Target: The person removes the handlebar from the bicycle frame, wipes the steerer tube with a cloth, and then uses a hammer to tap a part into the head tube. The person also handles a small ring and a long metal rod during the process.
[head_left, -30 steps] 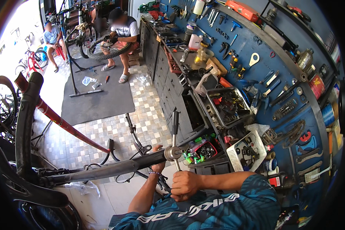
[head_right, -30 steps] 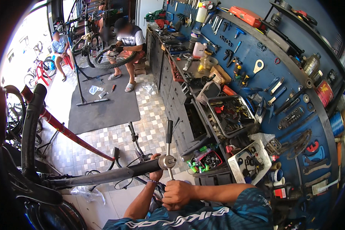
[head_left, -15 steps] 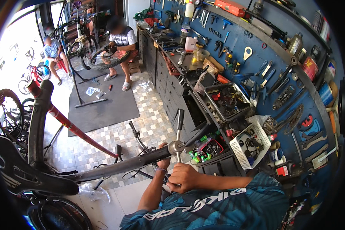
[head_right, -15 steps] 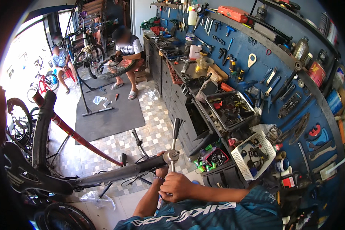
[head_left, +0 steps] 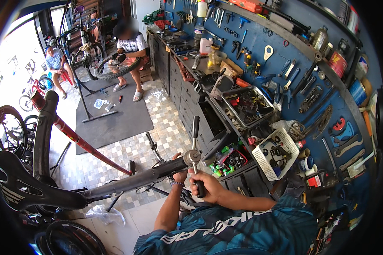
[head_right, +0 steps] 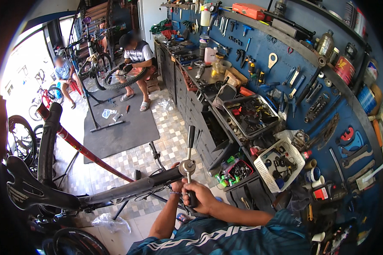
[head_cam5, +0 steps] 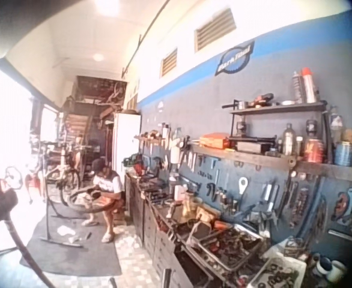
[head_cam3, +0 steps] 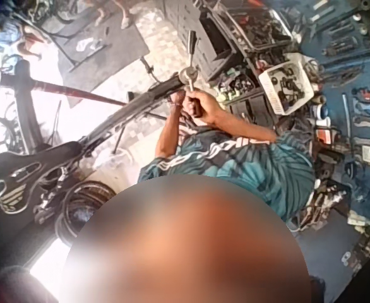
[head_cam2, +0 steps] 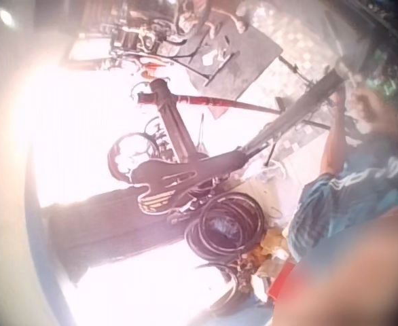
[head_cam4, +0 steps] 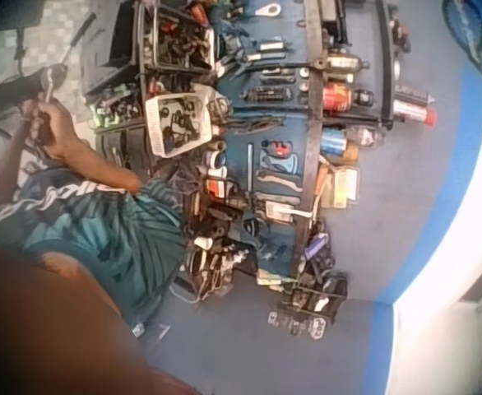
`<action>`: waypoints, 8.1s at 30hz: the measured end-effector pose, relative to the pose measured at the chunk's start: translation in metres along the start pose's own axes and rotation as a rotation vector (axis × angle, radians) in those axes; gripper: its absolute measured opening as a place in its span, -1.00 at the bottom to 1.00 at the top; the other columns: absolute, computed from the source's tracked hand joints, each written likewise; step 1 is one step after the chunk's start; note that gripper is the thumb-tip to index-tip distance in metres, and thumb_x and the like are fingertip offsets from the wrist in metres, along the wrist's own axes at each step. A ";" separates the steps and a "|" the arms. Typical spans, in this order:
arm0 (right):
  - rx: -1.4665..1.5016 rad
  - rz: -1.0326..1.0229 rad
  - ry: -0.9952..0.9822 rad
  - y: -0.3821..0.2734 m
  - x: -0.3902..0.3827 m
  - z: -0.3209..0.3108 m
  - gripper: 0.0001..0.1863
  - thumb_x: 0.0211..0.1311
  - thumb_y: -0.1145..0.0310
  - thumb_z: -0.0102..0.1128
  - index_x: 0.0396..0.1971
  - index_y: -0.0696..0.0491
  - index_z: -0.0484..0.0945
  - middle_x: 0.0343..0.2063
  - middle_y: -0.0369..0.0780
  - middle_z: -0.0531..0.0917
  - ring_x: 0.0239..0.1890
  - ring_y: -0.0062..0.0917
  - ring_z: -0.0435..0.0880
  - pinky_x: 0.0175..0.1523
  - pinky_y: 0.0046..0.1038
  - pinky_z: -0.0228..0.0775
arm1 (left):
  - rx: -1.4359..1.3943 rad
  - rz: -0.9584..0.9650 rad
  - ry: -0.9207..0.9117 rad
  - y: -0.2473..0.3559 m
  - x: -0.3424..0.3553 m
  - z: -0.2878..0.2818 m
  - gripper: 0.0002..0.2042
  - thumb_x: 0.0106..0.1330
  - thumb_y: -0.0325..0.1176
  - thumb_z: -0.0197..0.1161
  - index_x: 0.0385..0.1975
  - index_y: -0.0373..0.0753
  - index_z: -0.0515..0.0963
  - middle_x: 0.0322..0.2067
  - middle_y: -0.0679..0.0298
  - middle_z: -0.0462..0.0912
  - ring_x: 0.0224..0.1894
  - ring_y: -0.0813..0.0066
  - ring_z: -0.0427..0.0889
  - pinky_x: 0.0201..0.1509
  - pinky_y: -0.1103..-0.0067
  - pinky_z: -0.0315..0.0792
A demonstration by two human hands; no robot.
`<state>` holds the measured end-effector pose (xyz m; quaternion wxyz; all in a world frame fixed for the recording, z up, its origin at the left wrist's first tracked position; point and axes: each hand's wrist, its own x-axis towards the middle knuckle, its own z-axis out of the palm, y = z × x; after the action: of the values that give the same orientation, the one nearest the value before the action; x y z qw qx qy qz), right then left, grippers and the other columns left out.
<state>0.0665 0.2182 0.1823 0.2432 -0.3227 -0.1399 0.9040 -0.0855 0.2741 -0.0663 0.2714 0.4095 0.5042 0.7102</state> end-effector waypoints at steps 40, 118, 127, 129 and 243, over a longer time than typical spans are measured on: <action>-2.534 -0.956 0.161 -0.190 0.131 0.091 -0.34 0.18 0.52 0.37 0.33 0.13 0.43 0.02 0.06 0.66 0.16 -0.03 0.63 0.17 -0.04 0.59 | 0.624 -0.013 -0.140 -0.020 -0.008 -0.017 -0.57 0.29 -0.20 0.51 0.13 -0.20 0.68 0.07 0.05 0.76 0.16 -0.02 0.69 0.31 0.18 0.51; -1.571 -1.003 0.430 -0.249 -0.233 0.086 -0.49 0.38 0.05 0.39 0.08 0.18 0.69 -0.51 -0.46 0.58 -0.55 -0.87 0.40 -0.46 -0.68 0.11 | 0.269 -0.083 -0.513 -0.001 -0.037 0.018 -0.76 0.25 -0.31 0.55 -0.18 -0.24 0.68 -0.24 0.20 0.82 -0.17 0.29 0.79 -0.03 0.39 0.63; -0.728 -1.234 1.119 -0.105 -0.308 -0.092 -0.52 0.31 -0.07 0.47 -0.09 0.06 0.71 -0.55 -0.46 0.54 -0.66 -0.84 0.38 -0.62 -0.72 0.11 | 0.085 -0.238 -0.969 0.067 -0.116 0.073 -0.67 0.30 -0.19 0.55 -0.24 -0.32 0.60 -0.37 0.15 0.74 -0.30 0.27 0.74 -0.16 0.38 0.59; -0.597 -1.291 1.110 -0.078 -0.324 -0.122 -0.49 0.28 0.01 0.53 0.00 0.09 0.66 -0.52 -0.42 0.55 -0.66 -0.82 0.40 -0.62 -0.72 0.14 | 0.163 -0.280 -1.148 0.074 -0.130 0.069 -0.69 0.28 -0.23 0.56 -0.24 -0.32 0.62 -0.36 0.18 0.77 -0.30 0.32 0.76 -0.15 0.41 0.61; -1.041 -0.514 1.625 0.093 -0.574 -0.402 -0.43 0.35 0.05 0.39 0.26 0.03 0.62 0.08 -0.07 0.71 0.01 -0.20 0.78 0.16 -0.18 0.60 | 0.095 -0.027 -1.479 0.238 -0.343 0.307 -0.66 0.17 -0.50 0.58 -0.09 -0.30 0.60 -0.21 0.24 0.69 -0.19 0.40 0.66 -0.04 0.49 0.54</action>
<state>0.6823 -0.1253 0.1372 0.2815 -0.8694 -0.3753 0.1550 0.3615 0.0704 0.0992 0.5310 0.7859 0.2250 0.2229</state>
